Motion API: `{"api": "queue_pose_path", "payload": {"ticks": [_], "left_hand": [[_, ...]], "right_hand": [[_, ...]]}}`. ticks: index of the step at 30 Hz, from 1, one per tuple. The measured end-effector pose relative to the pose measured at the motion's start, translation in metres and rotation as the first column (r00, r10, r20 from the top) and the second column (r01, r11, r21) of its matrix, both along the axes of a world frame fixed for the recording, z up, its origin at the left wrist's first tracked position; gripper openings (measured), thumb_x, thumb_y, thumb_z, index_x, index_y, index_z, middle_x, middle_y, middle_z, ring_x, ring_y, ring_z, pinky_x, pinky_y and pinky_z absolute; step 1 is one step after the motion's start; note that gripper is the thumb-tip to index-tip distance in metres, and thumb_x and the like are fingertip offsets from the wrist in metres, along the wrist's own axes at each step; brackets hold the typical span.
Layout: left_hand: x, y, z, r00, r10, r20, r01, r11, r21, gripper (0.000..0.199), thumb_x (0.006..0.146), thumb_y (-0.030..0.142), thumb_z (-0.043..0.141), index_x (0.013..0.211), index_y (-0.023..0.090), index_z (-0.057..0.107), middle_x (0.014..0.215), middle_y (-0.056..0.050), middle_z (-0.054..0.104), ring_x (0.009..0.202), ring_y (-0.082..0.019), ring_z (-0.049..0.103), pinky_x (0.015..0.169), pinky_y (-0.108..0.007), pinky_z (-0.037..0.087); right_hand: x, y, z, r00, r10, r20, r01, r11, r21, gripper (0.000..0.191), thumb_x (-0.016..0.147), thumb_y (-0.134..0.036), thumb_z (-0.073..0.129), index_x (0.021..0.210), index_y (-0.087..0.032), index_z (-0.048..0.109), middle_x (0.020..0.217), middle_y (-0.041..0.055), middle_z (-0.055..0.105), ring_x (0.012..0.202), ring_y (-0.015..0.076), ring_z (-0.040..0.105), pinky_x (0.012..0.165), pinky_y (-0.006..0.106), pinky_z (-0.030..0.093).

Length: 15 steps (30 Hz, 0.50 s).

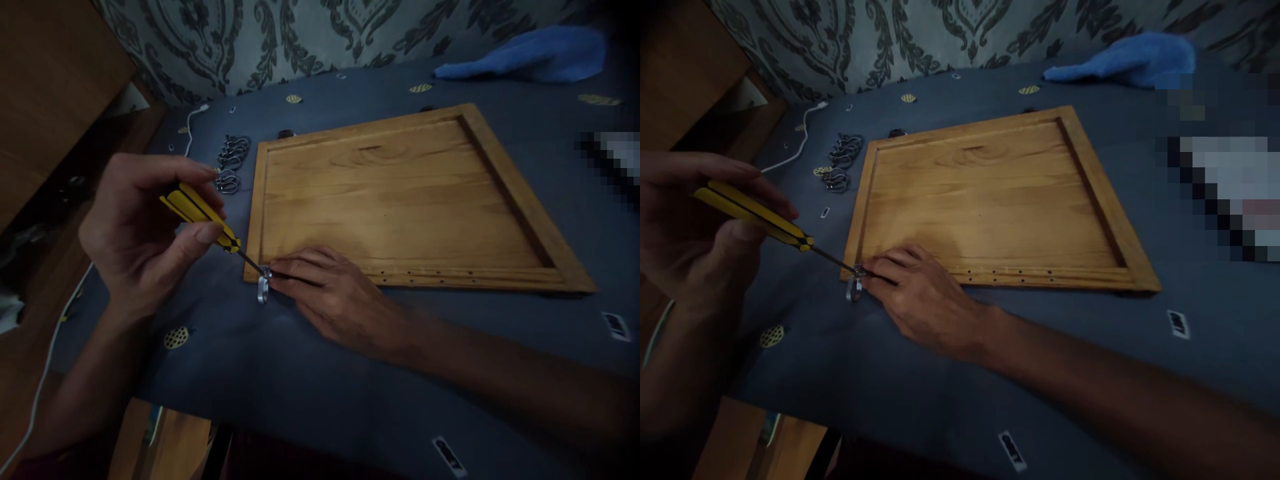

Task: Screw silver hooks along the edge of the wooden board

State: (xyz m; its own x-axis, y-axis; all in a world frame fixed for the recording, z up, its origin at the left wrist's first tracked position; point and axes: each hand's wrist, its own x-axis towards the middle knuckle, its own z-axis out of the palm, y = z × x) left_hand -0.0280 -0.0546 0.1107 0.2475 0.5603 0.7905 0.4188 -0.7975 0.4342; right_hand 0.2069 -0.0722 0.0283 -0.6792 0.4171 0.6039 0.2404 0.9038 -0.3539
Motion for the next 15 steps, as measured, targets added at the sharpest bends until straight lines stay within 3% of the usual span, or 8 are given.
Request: {"api": "queue_pose_path", "payload": {"ticks": [5,9,15], "left_hand": [[-0.0023,-0.0012,0.0009,0.999,0.025,-0.030,-0.024,0.999,0.027,0.035,0.083,0.028,0.085,0.117,0.031,0.077,0.095,-0.004,0.073,0.072,-0.021,0.068,0.060,-0.040,0.061],[-0.0009,-0.0045,0.0014,0.999,-0.008,0.032,0.011,0.997,-0.078,0.043,0.080,0.022,0.086,0.121,0.030,0.075,0.093,-0.003,0.070,0.074,-0.021,0.072,0.059,-0.038,0.062],[-0.0020,0.0003,-0.0038,0.998,-0.021,0.061,0.023,0.999,-0.039,0.034,0.085,0.036,0.083,0.118,0.029,0.077,0.086,-0.002,0.070,0.072,-0.021,0.071,0.059,-0.039,0.063]], "right_hand": [[-0.0007,0.0005,-0.0015,1.000,-0.005,0.000,0.005,1.000,0.014,0.028,0.103,-0.010,0.048,0.117,-0.010,0.073,0.122,0.0136,0.076,0.113,0.0254,0.069,0.098,0.045,0.059],[0.0000,0.0008,-0.0016,1.000,0.009,0.000,-0.009,1.000,0.013,0.027,0.101,-0.009,0.051,0.117,-0.006,0.072,0.121,0.0148,0.075,0.114,0.0268,0.069,0.099,0.045,0.058],[-0.0003,0.0006,-0.0018,1.000,0.000,0.015,0.000,1.000,-0.005,0.029,0.102,-0.010,0.049,0.116,-0.014,0.074,0.123,0.0124,0.075,0.115,0.0252,0.068,0.099,0.046,0.057]]}}
